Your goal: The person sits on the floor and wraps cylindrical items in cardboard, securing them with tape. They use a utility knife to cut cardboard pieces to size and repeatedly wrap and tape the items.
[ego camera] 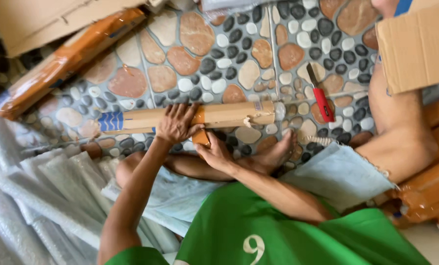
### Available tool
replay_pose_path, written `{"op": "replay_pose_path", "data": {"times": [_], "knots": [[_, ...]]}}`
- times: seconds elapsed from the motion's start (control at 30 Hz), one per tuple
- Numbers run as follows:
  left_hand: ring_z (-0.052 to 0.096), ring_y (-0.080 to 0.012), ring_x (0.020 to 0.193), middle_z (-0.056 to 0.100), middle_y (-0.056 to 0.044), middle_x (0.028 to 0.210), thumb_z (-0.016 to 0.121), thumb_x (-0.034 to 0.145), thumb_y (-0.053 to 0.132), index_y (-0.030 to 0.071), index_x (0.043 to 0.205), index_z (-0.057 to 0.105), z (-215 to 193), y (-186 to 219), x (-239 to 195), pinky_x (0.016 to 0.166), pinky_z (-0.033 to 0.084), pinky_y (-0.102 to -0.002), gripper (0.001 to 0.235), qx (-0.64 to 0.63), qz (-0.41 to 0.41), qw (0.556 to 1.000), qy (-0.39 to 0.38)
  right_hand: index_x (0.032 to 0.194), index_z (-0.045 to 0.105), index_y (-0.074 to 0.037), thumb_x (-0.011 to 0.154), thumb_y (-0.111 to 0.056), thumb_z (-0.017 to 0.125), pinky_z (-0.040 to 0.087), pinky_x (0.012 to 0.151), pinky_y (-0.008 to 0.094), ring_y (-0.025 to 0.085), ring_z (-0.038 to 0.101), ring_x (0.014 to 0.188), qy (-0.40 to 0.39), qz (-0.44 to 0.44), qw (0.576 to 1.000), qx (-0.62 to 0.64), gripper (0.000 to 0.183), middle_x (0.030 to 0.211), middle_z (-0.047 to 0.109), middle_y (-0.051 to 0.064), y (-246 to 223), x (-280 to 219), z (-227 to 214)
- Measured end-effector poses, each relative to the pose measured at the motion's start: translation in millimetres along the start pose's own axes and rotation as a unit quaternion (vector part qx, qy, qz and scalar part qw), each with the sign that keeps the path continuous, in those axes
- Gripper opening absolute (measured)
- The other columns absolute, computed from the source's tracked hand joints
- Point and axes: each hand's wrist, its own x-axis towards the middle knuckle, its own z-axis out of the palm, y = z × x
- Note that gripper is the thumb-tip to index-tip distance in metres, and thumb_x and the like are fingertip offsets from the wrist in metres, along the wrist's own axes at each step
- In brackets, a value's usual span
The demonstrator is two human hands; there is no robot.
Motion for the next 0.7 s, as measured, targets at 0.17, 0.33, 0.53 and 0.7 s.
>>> {"op": "replay_pose_path", "data": {"times": [0.17, 0.33, 0.53, 0.7], "knots": [[0.062, -0.0271, 0.085, 0.056, -0.009, 0.097, 0.028, 0.108, 0.068, 0.012, 0.129, 0.066, 17.3, -0.7, -6.7, 0.076, 0.048, -0.041, 0.071, 0.026, 0.006, 0.998, 0.063, 0.106, 0.068, -0.011, 0.083, -0.041, 0.078, 0.058, 0.078, 0.053, 0.042, 0.074, 0.097, -0.093, -0.144, 0.957, -0.234, 0.038, 0.1, 0.073, 0.016, -70.4, -11.8, -89.5], [0.064, -0.027, 0.083, 0.06, -0.009, 0.095, 0.022, 0.111, 0.057, 0.012, 0.129, 0.067, 29.6, -11.4, -9.2, 0.074, 0.049, -0.041, 0.066, 0.039, -0.003, 0.997, 0.066, 0.1, 0.07, -0.011, 0.087, -0.038, 0.072, 0.056, 0.078, 0.056, 0.046, 0.074, 0.089, -0.254, -0.06, 0.898, -0.353, 0.031, 0.082, 0.076, 0.02, -155.4, -11.0, -223.9], [0.066, -0.0266, 0.086, 0.062, -0.008, 0.094, 0.019, 0.112, 0.053, 0.012, 0.129, 0.067, 29.9, -5.8, -4.4, 0.079, 0.052, -0.04, 0.066, 0.033, -0.012, 0.999, 0.035, 0.102, 0.083, -0.019, 0.087, -0.084, 0.056, 0.056, 0.099, 0.051, 0.04, 0.073, 0.117, -0.163, 0.112, 0.8, -0.566, 0.072, 0.109, 0.081, 0.018, -104.2, 60.1, -290.6], [0.065, -0.03, 0.094, 0.064, -0.01, 0.091, 0.029, 0.115, 0.049, 0.01, 0.125, 0.069, 18.7, -9.4, 4.0, 0.088, 0.05, -0.042, 0.057, 0.027, -0.044, 0.999, -0.01, 0.101, 0.082, -0.013, 0.09, -0.079, 0.056, 0.057, 0.095, 0.051, 0.043, 0.071, 0.118, -0.127, 0.128, 0.837, -0.517, 0.072, 0.111, 0.079, 0.023, -101.4, 67.1, -286.7]]}}
